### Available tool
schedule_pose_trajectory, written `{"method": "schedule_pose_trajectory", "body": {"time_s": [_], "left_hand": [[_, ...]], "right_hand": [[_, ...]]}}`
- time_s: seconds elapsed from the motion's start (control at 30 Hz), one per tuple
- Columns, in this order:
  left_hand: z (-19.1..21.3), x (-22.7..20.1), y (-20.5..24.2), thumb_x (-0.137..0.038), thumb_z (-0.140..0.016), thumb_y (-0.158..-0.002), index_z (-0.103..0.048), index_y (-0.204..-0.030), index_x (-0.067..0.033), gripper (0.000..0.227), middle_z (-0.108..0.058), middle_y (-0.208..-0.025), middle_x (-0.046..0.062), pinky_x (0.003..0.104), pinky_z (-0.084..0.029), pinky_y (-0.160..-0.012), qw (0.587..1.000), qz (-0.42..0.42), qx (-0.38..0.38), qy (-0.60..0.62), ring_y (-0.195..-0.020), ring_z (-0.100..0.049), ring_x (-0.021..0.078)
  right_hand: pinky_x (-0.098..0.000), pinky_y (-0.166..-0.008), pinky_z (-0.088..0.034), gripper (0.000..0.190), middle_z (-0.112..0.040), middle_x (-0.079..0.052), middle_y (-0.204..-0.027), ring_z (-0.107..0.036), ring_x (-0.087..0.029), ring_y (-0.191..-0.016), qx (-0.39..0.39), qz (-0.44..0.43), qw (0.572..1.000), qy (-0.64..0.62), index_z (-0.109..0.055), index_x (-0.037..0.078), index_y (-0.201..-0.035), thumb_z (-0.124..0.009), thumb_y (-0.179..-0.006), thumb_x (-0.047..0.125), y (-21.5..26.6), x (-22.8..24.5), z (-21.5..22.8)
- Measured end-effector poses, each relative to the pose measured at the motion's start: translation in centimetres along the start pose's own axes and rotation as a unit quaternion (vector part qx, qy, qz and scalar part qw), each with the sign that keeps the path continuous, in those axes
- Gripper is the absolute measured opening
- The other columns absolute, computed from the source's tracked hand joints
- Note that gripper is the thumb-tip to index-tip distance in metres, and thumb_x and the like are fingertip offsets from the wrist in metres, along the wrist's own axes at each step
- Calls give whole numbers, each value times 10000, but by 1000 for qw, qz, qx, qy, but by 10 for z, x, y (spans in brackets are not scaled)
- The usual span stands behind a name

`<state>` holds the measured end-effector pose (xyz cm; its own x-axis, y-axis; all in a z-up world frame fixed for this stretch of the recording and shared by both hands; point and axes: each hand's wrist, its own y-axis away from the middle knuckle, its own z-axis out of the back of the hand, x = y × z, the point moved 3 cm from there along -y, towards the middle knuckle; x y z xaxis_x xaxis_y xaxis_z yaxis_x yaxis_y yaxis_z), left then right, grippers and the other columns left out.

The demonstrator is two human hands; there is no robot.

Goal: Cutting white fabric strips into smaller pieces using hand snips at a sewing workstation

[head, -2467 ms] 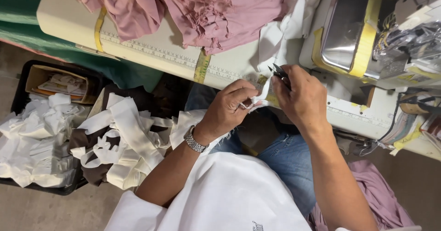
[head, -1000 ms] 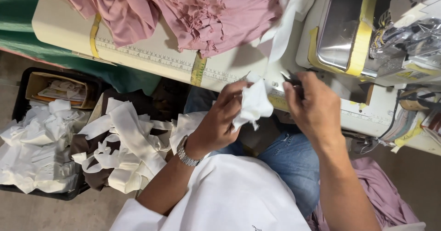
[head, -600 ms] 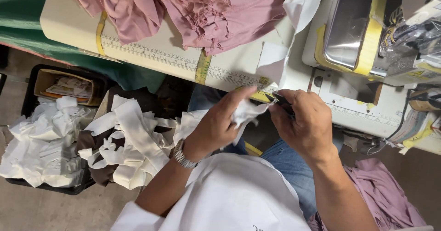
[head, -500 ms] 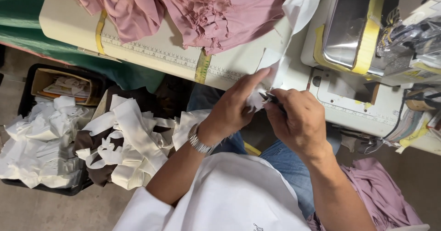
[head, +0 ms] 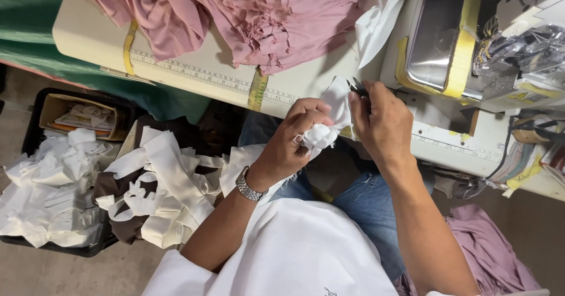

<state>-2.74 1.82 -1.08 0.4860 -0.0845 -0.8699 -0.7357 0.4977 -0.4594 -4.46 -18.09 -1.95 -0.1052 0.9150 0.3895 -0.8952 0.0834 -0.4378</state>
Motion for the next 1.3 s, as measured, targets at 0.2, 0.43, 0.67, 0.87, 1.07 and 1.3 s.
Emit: {"method": "schedule_pose_trajectory", "body": {"time_s": [0.2, 0.43, 0.67, 0.87, 1.07, 1.3], "left_hand": [[18, 12, 10, -156, -526, -1032, -650, -1152, -34, 212, -657, -1134, 135, 444, -489, -1038, 1000, -22, -2, -15, -1213, -619, 357], [72, -48, 46, -447, -416, -987, -606, -1253, 40, 586, -660, -1123, 256, 564, -550, -919, 989, -6, 144, -15, -1044, -686, 450], [1, 88, 136, -131, -648, -893, -507, -1412, -91, 539, -526, -1257, 194, 534, -396, -983, 885, 163, 242, -361, -1171, -529, 415], [-3, 52, 92, -295, -770, -886, -440, -1503, -48, 742, -414, -1462, 274, 628, -214, -1155, 890, 219, 264, -301, -1448, -319, 470], [-16, 48, -39, -218, -528, -1070, -614, -1335, -23, 340, -660, -1169, 196, 484, -514, -927, 971, 8, 132, -201, -1097, -666, 378], [-63, 120, -159, -49, -681, -901, -590, -1255, -113, 372, -566, -1337, 165, 431, -538, -966, 912, -43, 3, -407, -1159, -603, 305]], "right_hand": [[-362, -521, -509, 177, -619, -75, -696, -650, -276, -622, 25, -8, 1000, -7, -685, 61, -1046, -619, -1118, 208, 6, -12, 1], [-467, -627, -519, 213, -659, -158, -748, -683, -374, -722, 54, -50, 996, -47, -691, 29, -1150, -725, -1071, 224, 33, -53, 23], [-473, -636, -517, 231, -642, -210, -739, -659, -422, -696, 21, -43, 995, -89, -707, 6, -1172, -757, -1048, 194, 34, -71, 23], [-433, -646, -529, 235, -668, -177, -752, -675, -365, -705, -25, -49, 987, -148, -748, 36, -1161, -789, -1006, 207, 43, -92, 12], [-431, -648, -539, 255, -672, -157, -777, -678, -329, -716, -56, -40, 985, -158, -760, 59, -1161, -796, -986, 240, 48, -95, 7], [-348, -827, -528, 295, -734, -133, -1052, -688, -235, -893, -36, -33, 989, -137, -682, -18, -1197, -699, -1003, 203, 50, -89, 11]]}}
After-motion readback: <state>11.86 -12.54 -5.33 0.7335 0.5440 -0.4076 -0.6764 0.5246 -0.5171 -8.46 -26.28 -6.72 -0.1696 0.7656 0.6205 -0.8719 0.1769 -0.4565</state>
